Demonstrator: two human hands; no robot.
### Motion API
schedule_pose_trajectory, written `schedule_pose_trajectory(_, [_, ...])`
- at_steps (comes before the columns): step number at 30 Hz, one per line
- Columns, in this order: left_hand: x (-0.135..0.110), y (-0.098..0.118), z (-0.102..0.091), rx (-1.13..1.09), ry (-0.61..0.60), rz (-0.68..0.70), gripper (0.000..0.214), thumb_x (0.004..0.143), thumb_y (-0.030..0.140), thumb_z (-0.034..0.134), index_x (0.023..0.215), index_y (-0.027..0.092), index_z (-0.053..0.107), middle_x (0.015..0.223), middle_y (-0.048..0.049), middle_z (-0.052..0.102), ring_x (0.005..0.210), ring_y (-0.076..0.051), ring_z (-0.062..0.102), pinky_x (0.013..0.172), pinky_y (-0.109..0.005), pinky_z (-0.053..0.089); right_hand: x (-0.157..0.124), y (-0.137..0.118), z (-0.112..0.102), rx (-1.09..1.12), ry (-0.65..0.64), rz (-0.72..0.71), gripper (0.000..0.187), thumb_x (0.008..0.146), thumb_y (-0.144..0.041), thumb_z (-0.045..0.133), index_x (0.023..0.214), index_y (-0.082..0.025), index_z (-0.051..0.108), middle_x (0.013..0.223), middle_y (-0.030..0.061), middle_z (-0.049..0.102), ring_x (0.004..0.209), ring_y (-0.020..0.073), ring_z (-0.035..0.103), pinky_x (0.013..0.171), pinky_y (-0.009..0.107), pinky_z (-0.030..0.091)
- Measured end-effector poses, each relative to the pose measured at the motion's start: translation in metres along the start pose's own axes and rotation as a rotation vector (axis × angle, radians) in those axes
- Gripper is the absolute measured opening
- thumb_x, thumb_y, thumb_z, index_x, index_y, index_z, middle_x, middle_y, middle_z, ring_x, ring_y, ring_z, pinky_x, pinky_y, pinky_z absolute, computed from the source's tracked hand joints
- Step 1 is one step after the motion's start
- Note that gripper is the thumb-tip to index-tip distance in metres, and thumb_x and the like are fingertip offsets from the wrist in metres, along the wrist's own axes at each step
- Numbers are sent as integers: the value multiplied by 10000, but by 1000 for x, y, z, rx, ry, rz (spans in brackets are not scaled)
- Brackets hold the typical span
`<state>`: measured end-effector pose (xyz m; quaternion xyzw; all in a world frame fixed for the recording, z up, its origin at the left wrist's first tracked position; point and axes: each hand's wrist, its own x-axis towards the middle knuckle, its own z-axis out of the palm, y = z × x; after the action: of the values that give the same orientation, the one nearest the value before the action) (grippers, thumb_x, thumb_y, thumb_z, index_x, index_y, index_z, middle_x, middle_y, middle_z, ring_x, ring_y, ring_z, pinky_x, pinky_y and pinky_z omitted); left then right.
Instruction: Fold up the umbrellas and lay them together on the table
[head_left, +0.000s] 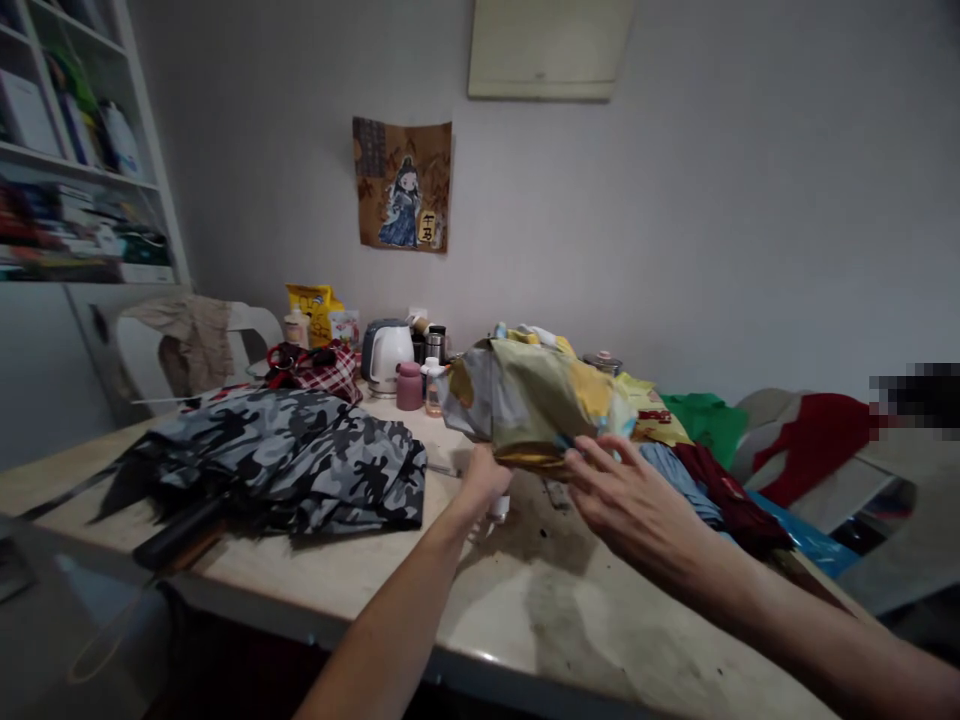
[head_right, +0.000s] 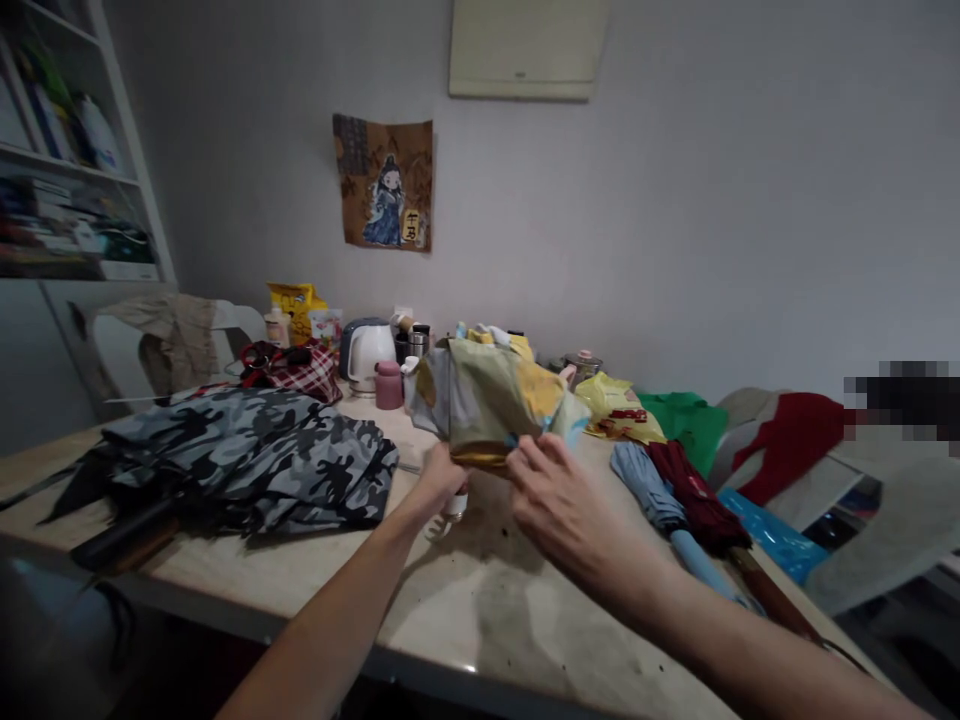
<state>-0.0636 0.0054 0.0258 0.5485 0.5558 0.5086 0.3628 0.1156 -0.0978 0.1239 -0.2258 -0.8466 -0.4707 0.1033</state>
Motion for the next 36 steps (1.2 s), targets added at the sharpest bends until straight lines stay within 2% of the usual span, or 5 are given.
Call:
schedule_pose_trajectory(8, [0,11,-20,-619,-350,-121,233,713,235,645,660,176,426,533,94,340,407,-18,240,436,-158,248,-33,47,15,126,-82,270,173,864,-102,582,709,-162,630,699,53,628,733,213,571,755,374,372])
schedule_pose_trajectory(20, [-11,5,-26,-1026,-754,-116,361,686,267,755,632,157,416,562,124,173,394,13,73,461,-140,349,-41,55,84,1083,345,1114,426,807,-458,644,1102,-151,615,1151,153,655,1036,255,636,839,413,549])
schedule_pose_trajectory(26, [-14,3,-23,-1016,-843,-118,383,656,321,789,636,155,445,525,142,170,376,25,51,447,-138,355,-22,66,101,1566,389,1087,555,771,-531,694,1178,-180,554,1250,148,630,1201,245,578,1009,430,459])
schedule_pose_trajectory(32, [-18,5,-25,-1036,-907,-129,458,668,311,787,575,159,366,494,141,155,345,37,49,437,-128,345,-18,63,93,1870,390,1061,508,648,-619,777,690,-149,590,636,-10,577,590,100,509,627,262,424])
schedule_pose_trajectory(36, [-18,6,-27,-1069,-916,-124,438,692,258,757,572,162,347,486,142,166,333,41,41,412,-125,315,-32,63,93,1820,376,1112,540,584,-612,824,575,-150,545,533,-33,503,513,73,416,530,243,311])
